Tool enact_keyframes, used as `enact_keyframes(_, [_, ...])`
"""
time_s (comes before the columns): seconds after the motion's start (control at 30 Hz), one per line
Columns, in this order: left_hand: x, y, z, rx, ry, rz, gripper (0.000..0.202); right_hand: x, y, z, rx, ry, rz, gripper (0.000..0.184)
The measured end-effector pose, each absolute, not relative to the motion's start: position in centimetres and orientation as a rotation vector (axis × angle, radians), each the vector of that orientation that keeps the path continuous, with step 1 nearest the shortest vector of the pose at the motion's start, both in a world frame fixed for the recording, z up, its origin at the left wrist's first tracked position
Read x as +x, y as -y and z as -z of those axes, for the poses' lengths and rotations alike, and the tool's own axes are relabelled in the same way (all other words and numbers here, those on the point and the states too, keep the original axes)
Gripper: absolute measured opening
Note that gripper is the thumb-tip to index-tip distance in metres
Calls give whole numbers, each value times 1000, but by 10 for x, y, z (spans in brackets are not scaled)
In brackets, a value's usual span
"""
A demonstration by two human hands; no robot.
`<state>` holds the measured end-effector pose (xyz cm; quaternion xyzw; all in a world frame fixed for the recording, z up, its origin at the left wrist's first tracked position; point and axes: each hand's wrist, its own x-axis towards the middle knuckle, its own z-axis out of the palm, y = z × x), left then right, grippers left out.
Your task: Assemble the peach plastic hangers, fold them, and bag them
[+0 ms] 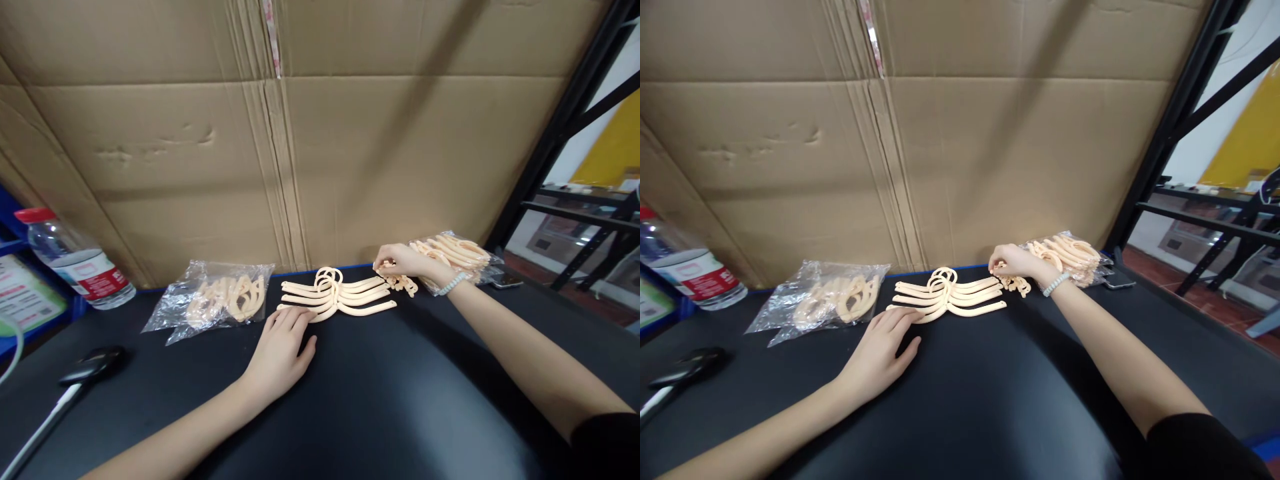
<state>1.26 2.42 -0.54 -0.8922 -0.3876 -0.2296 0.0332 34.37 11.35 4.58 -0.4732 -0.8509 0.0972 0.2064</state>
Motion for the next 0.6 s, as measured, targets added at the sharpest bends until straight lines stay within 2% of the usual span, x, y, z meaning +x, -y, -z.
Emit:
enact_keyframes(0.3, [12,-29,11,-2824,1212,795,25,340,-110,-66,-1229,1712,-188,26])
enact_keyframes(0.53, [14,-30,12,-2919,1133,870,22,297,-77,-72,-1121,1489,-547,36])
enact_keyframes(0.6, [13,-29,11,-2924,1127,868,23,287,-58,-63,-1061,1399,-802,33])
